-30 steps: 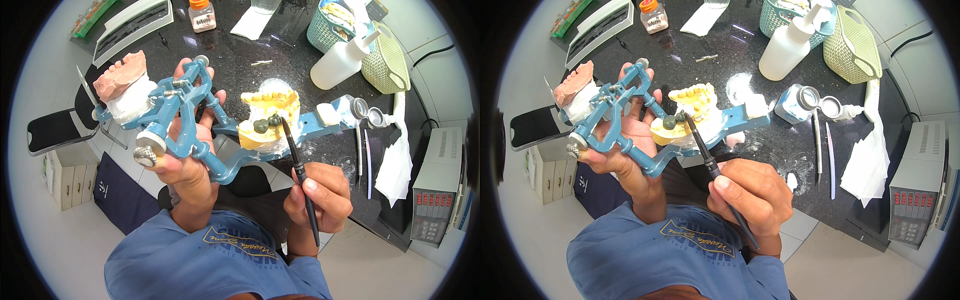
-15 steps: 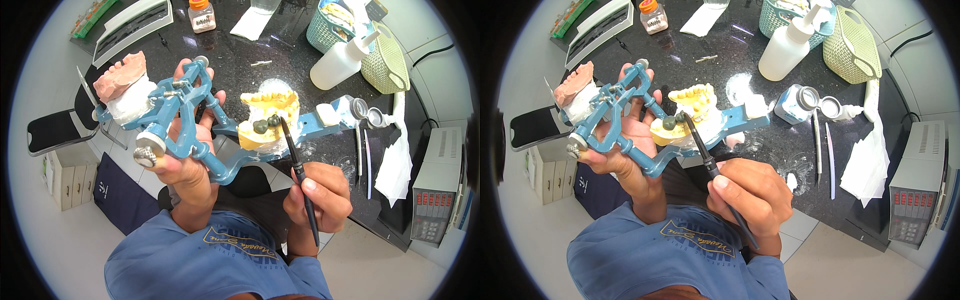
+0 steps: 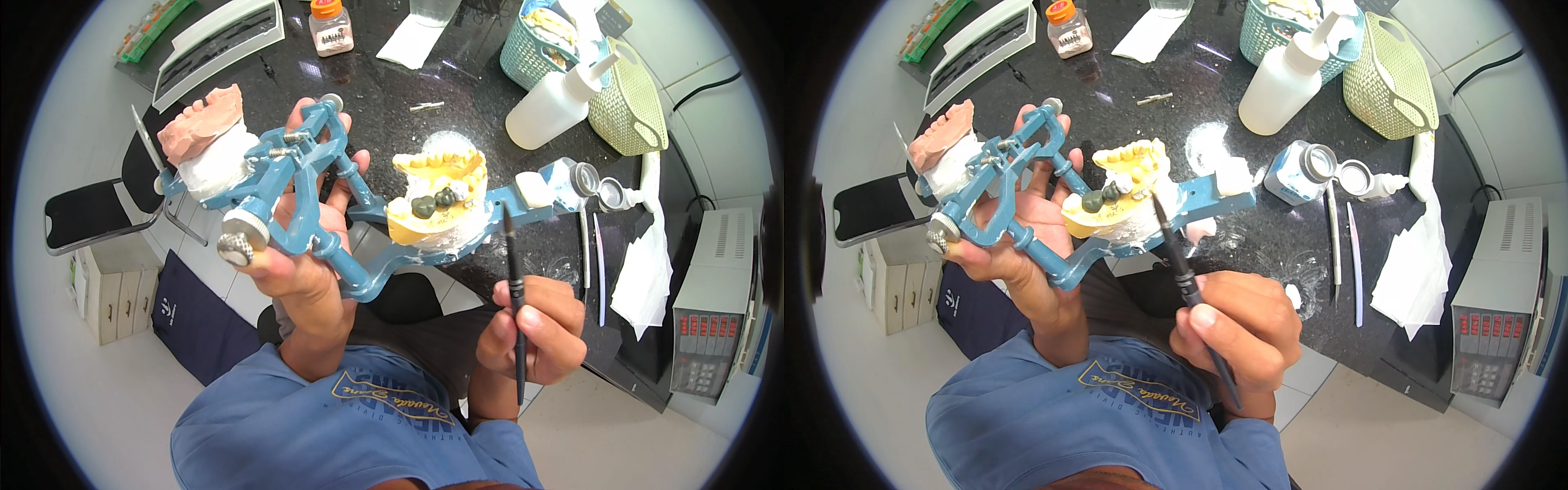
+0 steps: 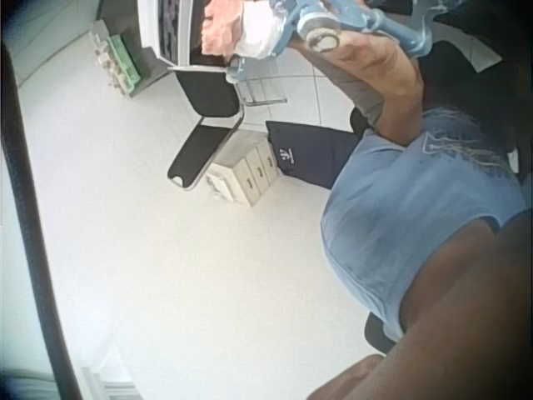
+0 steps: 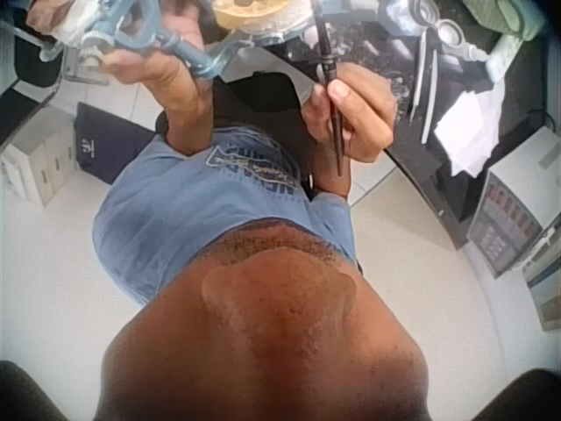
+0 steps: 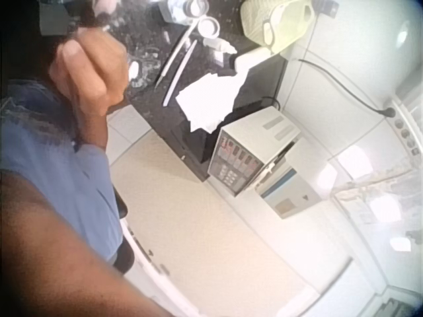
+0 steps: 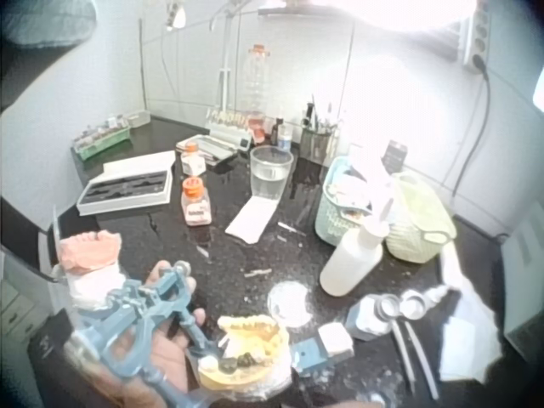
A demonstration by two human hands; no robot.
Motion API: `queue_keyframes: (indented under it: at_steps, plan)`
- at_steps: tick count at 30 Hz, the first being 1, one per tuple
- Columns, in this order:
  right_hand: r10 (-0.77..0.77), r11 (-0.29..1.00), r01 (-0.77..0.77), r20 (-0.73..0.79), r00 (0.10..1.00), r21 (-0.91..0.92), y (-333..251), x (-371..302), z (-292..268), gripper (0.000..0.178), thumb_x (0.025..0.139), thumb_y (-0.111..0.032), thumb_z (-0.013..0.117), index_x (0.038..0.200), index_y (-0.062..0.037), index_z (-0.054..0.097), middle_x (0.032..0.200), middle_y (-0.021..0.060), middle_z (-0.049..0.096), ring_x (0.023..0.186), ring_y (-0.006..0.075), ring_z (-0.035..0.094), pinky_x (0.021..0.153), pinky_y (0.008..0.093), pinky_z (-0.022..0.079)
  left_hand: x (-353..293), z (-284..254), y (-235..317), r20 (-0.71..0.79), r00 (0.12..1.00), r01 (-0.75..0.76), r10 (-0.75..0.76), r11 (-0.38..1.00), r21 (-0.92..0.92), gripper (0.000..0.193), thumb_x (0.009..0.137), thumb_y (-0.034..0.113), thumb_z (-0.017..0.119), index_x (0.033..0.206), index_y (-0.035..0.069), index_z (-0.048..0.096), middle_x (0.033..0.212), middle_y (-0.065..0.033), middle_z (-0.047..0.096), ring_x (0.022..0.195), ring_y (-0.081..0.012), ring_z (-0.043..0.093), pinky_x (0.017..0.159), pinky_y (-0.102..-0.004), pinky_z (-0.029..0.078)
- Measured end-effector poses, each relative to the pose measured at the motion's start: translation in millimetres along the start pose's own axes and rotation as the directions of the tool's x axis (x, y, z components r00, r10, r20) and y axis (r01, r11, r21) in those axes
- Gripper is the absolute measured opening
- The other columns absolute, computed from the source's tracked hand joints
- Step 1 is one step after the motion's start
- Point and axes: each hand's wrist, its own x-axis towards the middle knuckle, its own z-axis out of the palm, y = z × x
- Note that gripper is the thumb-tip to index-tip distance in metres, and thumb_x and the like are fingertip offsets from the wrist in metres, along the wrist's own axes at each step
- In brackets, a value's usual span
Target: The person uses a brush to apply a white liquid to a dark dental framework mounted on a yellow dental model within a blue articulator, occasionally picking up more liquid from a glass plate.
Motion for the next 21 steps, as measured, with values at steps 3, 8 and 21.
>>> queue_keyframes:
  at_steps: [3, 8, 21]
  plan:
    - [-0.026, 0.999, 0.024, -0.042, 0.999, -0.042, 2.4, -3.2, 0.7, 0.032, 0.074, -0.003, 0.074, 0.099, -0.0101, 0.054, 0.082, 0.0090, 0.061, 0.066, 0.0226, 0.063, 0.054, 0.0294, 0.052, 6.0, -8.1, -0.4, 0.045, 0.997, 0.065, -0.063, 0.997, -0.035, 0.119, 0.056, 0.085, 0.060, 0.139, 0.003, 0.034, 0.141, -0.0203, 0.040, 0.125, -0.0418, 0.042, 0.096, -0.0553, 0.039]
    - [0.006, 1.000, -0.006, -0.003, 1.000, 0.007, -1.8, 2.7, 7.3, 0.030, 0.074, -0.005, 0.073, 0.097, -0.0087, 0.054, 0.079, 0.0101, 0.062, 0.066, 0.0234, 0.065, 0.054, 0.0299, 0.053, 16.9, -20.7, -0.8, 0.078, 0.984, 0.166, -0.158, 0.979, -0.115, 0.109, 0.059, 0.080, 0.063, 0.136, 0.008, 0.038, 0.137, -0.0193, 0.045, 0.122, -0.0417, 0.045, 0.095, -0.0574, 0.040]
    - [-0.007, 0.999, 0.005, 0.046, 0.999, 0.037, 0.0, 5.2, 11.4, 0.035, 0.069, -0.001, 0.077, 0.096, -0.0088, 0.057, 0.081, 0.0096, 0.064, 0.068, 0.0238, 0.067, 0.056, 0.0295, 0.054, 10.4, -11.2, 3.1, 0.053, 0.989, 0.147, -0.141, 0.981, -0.128, 0.102, 0.067, 0.077, 0.060, 0.135, 0.005, 0.039, 0.135, -0.0178, 0.047, 0.120, -0.0386, 0.048, 0.094, -0.0551, 0.043]
